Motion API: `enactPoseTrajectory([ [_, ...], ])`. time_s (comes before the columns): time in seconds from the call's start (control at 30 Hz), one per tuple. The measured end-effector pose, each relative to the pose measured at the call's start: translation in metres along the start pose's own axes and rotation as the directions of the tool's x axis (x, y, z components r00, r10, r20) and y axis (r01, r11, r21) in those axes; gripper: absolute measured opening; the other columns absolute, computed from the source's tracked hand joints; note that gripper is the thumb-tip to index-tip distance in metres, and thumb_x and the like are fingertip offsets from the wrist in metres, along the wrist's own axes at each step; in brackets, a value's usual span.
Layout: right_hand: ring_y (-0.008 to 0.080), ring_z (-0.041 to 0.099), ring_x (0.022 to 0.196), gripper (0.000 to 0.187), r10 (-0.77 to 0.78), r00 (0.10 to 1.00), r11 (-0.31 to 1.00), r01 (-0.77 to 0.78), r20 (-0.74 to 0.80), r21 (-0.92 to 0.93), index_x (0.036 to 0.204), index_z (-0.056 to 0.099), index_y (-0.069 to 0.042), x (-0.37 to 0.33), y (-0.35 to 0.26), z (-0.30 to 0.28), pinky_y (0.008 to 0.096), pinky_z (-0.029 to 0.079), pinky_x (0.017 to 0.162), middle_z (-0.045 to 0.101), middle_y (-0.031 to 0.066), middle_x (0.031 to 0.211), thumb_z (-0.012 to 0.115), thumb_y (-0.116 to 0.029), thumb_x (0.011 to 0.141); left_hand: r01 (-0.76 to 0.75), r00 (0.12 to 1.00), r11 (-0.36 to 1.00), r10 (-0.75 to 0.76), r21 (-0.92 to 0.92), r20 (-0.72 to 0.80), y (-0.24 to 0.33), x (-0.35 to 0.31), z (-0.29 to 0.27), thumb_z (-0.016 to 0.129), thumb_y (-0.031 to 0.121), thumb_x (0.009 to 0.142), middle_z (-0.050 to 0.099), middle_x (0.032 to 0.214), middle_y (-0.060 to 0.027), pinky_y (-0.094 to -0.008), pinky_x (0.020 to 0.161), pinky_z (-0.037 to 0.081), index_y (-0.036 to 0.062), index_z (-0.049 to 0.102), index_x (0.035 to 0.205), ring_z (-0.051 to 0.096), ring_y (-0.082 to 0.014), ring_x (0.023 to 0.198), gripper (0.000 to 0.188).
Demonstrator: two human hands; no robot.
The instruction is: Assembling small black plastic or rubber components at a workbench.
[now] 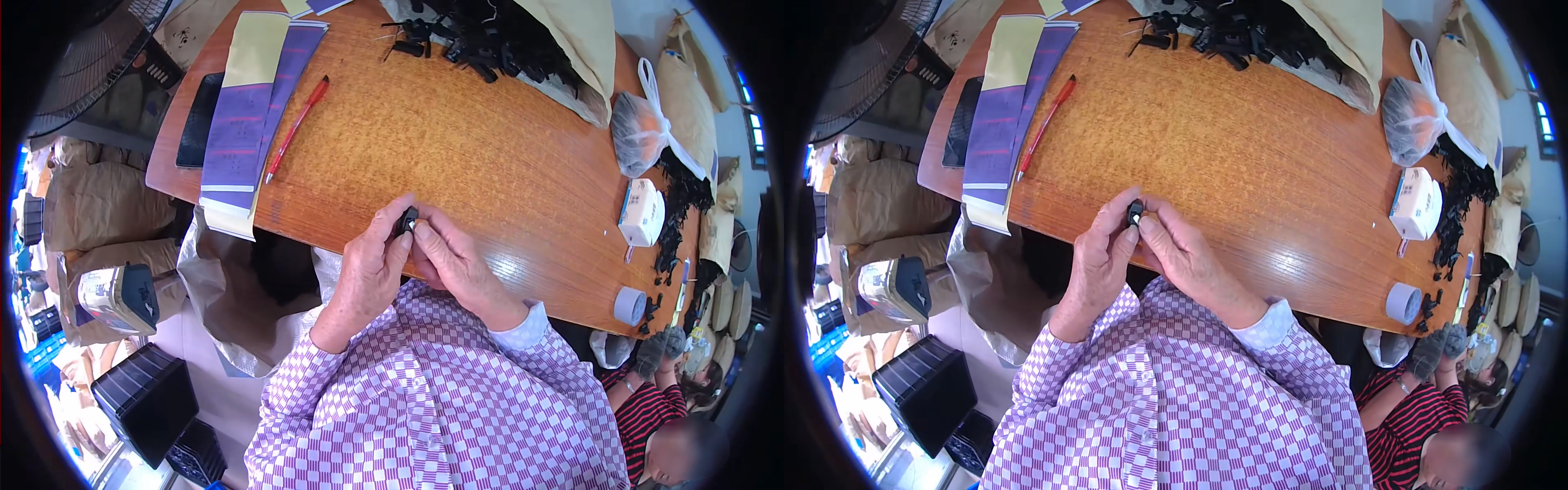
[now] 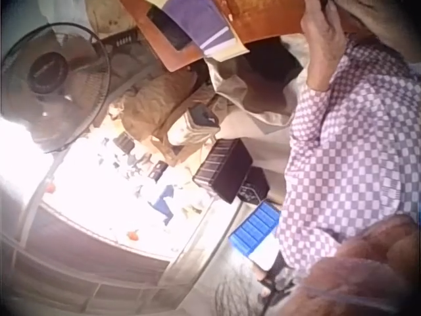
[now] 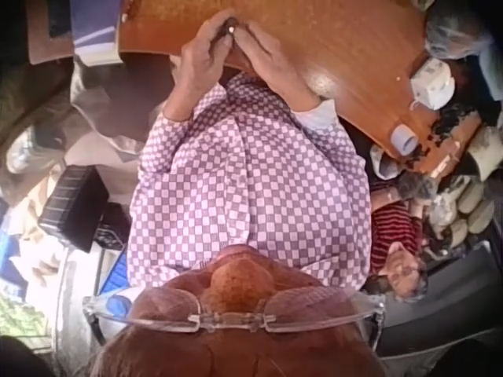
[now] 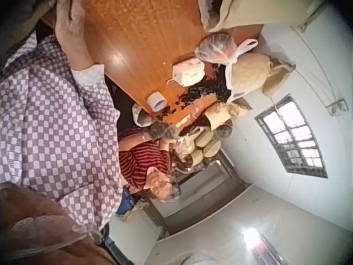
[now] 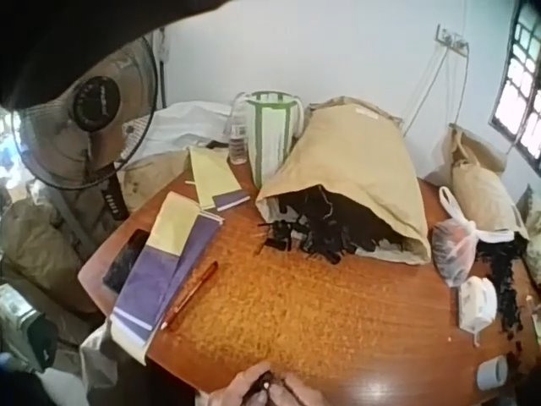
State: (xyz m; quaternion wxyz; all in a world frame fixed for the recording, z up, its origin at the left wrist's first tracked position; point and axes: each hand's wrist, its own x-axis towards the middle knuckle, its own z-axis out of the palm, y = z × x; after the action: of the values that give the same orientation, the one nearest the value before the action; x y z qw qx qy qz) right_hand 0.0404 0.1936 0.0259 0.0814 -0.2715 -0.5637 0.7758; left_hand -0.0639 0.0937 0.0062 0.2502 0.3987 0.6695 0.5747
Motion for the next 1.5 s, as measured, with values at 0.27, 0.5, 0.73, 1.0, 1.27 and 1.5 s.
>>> enactPoseTrajectory([
  [0.27, 0.0008, 0.036, 0.052, 0.028, -0.086, 0.996, 0.994, 0.084, -0.026, -0.072, 0.121, 0.049, -0.005, 0.016, 0.005, 0.015, 0.0171, 0.027, 0.045, 0.041, -0.0076, 0.066, 0.042, -0.022, 0.101, -0.074, 0.995, 0.997, 0.076, 0.027, -0.072, -0.003, 0.006, -0.009, 0.053, -0.005, 0.087, 0.063, 0.101, -0.0187, -0.0332, 0.076, 0.052, 0.0030, 0.050, 0.127, 0.065, -0.0289, 0.091, 0.041],
  [0.5, 0.0056, 0.050, 0.075, 0.027, -0.009, 0.999, 0.999, 0.011, 0.044, -0.043, 0.123, 0.049, -0.005, 0.034, 0.010, 0.020, 0.0201, 0.044, 0.067, 0.052, -0.0024, 0.087, 0.045, -0.018, 0.100, -0.026, 0.980, 0.971, 0.071, 0.237, -0.185, -0.008, -0.001, -0.018, 0.055, -0.006, 0.082, 0.062, 0.096, -0.0197, -0.0368, 0.069, 0.052, 0.0032, 0.052, 0.124, 0.064, -0.0348, 0.083, 0.042],
  [0.73, 0.0185, 0.062, 0.094, 0.033, 0.017, 0.894, 0.668, 0.324, 0.448, -0.670, 0.118, 0.054, -0.003, 0.114, -0.040, -0.039, 0.0312, 0.049, 0.081, 0.063, 0.0109, 0.109, 0.055, -0.023, 0.093, 0.249, 0.918, 0.954, -0.177, 0.168, -0.355, -0.012, -0.047, -0.041, 0.054, -0.009, 0.082, 0.064, 0.097, -0.0177, -0.0316, 0.070, 0.052, 0.0006, 0.055, 0.117, 0.066, -0.0259, 0.082, 0.037],
  [1.0, 0.0381, 0.062, 0.089, 0.040, -0.424, 0.894, 0.145, -0.094, -0.147, -0.985, 0.120, 0.051, -0.009, 0.239, -0.061, -0.093, 0.0455, 0.051, 0.076, 0.066, 0.0189, 0.092, 0.059, -0.031, 0.086, 0.437, 0.858, 0.822, -0.259, 0.365, -0.443, -0.052, -0.078, -0.075, 0.052, -0.001, 0.088, 0.064, 0.093, -0.0159, -0.0315, 0.062, 0.052, 0.0046, 0.052, 0.122, 0.065, -0.0204, 0.068, 0.034],
  [1.27, 0.0326, 0.064, 0.079, 0.031, -0.494, 0.869, 0.330, 0.182, -0.006, -0.926, 0.110, 0.057, -0.006, 0.203, -0.045, -0.091, 0.0396, 0.050, 0.070, 0.066, 0.0154, 0.089, 0.062, -0.026, 0.086, 0.409, 0.909, 0.634, -0.221, 0.656, -0.353, -0.059, -0.086, -0.083, 0.056, 0.007, 0.086, 0.062, 0.088, -0.0128, -0.0321, 0.068, 0.051, 0.0045, 0.049, 0.122, 0.063, -0.0222, 0.078, 0.037],
  [1.5, 0.0270, 0.065, 0.073, 0.023, -0.412, 0.845, 0.440, 0.511, 0.340, -0.738, 0.105, 0.056, -0.003, 0.073, -0.036, -0.039, 0.0318, 0.050, 0.062, 0.065, 0.0134, 0.088, 0.063, -0.005, 0.083, 0.520, 0.819, 0.628, -0.558, -0.579, 0.131, 0.013, -0.034, -0.054, 0.049, 0.027, 0.097, 0.064, 0.099, -0.0119, -0.0217, 0.062, 0.047, 0.0003, 0.042, 0.130, 0.064, -0.0152, 0.076, 0.043],
])
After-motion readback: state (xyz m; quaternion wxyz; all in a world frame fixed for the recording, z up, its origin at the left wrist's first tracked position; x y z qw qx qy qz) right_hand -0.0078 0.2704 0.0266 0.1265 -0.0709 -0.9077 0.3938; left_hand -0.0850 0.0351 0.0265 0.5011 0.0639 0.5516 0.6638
